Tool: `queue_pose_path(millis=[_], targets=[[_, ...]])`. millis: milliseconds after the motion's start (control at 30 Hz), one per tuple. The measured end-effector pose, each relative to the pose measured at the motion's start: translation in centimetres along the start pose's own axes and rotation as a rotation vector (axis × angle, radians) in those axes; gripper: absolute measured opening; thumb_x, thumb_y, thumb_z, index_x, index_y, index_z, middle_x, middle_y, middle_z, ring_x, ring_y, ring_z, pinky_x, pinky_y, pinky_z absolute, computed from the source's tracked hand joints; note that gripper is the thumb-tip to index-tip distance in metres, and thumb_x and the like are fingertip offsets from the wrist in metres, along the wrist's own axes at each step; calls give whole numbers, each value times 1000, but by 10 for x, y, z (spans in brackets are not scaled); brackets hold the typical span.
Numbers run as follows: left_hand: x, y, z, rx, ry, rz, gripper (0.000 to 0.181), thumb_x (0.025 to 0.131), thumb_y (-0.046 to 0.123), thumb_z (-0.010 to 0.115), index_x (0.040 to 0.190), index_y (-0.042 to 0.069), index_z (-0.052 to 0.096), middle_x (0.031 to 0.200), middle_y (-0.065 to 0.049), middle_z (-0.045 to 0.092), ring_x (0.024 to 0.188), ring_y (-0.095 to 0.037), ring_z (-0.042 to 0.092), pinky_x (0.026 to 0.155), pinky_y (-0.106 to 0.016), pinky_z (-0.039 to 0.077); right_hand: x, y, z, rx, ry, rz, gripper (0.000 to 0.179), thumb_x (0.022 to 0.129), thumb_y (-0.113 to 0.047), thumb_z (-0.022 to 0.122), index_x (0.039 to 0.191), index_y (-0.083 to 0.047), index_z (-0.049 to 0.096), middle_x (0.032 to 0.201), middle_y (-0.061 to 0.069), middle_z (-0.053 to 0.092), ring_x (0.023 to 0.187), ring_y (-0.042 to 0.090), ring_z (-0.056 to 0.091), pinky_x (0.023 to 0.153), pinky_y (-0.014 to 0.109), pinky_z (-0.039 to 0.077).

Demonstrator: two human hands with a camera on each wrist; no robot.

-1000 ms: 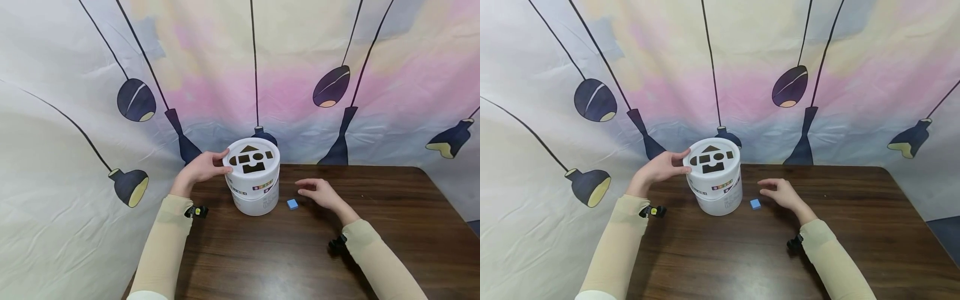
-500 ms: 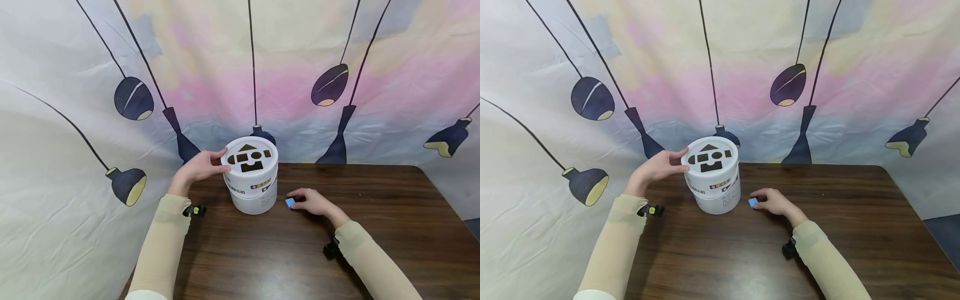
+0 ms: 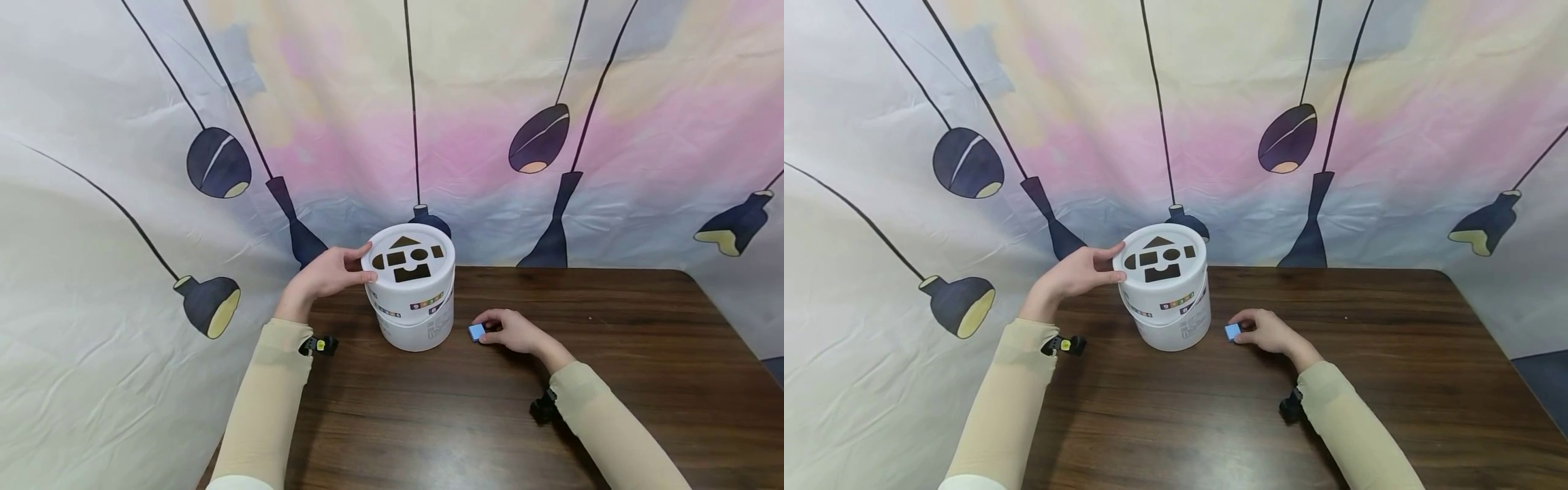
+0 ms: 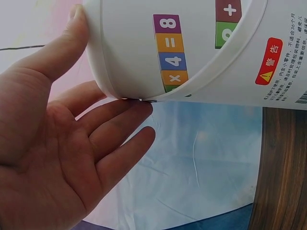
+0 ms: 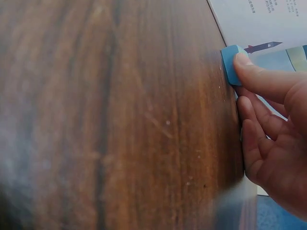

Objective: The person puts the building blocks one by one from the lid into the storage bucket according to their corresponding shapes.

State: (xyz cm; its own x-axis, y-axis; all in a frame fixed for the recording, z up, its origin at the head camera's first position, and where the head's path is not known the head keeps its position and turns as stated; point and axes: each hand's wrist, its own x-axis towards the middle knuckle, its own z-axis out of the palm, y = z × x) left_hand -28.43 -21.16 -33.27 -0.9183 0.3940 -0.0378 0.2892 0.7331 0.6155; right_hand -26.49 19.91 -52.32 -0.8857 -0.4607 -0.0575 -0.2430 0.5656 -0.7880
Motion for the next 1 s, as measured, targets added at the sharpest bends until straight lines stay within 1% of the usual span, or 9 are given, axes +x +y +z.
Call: queue_pose_path(millis=[200, 400, 600, 700, 833, 867, 933, 1000], targets=[[0, 0, 0, 4, 7, 2, 81, 96, 44, 82, 163, 18, 44, 155, -16, 56, 148, -31, 47, 118, -51, 42, 0, 0, -1, 6, 0, -1, 30, 98, -17, 82, 126, -9, 76, 117, 6, 71, 108, 24, 63, 90, 42, 52], [-2, 0, 1, -2, 10, 2, 81, 96, 44, 82, 163, 18, 44, 155, -16, 57, 147, -31, 48, 117, -52, 43, 0, -1, -1, -13, -5, -16, 27, 96, -16, 82, 122, -9, 74, 111, 4, 69, 102, 22, 62, 88, 41, 52], [-2, -1, 1, 1, 11, 2, 82, 96, 45, 81, 164, 20, 44, 157, -16, 55, 148, -31, 47, 117, -52, 43, 0, -1, 1, -11, 0, -49, 26, 95, -10, 81, 117, -7, 68, 105, 5, 66, 92, 20, 61, 81, 38, 52], [-1, 0, 2, 3, 11, 3, 82, 96, 46, 81, 164, 20, 43, 157, -16, 54, 149, -32, 46, 118, -52, 43, 0, -1, 1, -17, -1, -77, 31, 95, -6, 79, 124, -8, 68, 104, 4, 64, 88, 18, 61, 78, 36, 52], [-2, 0, 2, 10, 14, 0, 81, 96, 46, 81, 163, 20, 44, 158, -16, 54, 149, -32, 45, 118, -53, 42, 0, -2, 0, -58, -19, -120, 38, 96, -4, 77, 132, -14, 73, 103, 1, 66, 83, 16, 60, 77, 34, 51], [-1, 0, 2, 13, 15, 0, 81, 96, 46, 81, 163, 20, 44, 158, -16, 54, 149, -32, 45, 118, -53, 42, 0, -2, 0, -66, -21, -123, 39, 96, -4, 77, 133, -15, 74, 104, 0, 66, 83, 15, 60, 76, 34, 51], [-1, 0, 2, 14, 17, -2, 81, 96, 46, 81, 163, 20, 44, 157, -15, 54, 149, -32, 45, 118, -52, 42, 0, -3, 0, -81, -29, -134, 36, 96, -5, 78, 130, -14, 75, 105, 0, 68, 83, 15, 61, 76, 34, 52], [-1, 0, 2, 9, 17, -3, 81, 96, 46, 81, 163, 21, 44, 157, -15, 55, 149, -31, 46, 118, -52, 42, 0, -5, -1, -85, -35, -126, 34, 95, -8, 80, 129, -12, 76, 108, 1, 70, 85, 14, 63, 77, 34, 54]])
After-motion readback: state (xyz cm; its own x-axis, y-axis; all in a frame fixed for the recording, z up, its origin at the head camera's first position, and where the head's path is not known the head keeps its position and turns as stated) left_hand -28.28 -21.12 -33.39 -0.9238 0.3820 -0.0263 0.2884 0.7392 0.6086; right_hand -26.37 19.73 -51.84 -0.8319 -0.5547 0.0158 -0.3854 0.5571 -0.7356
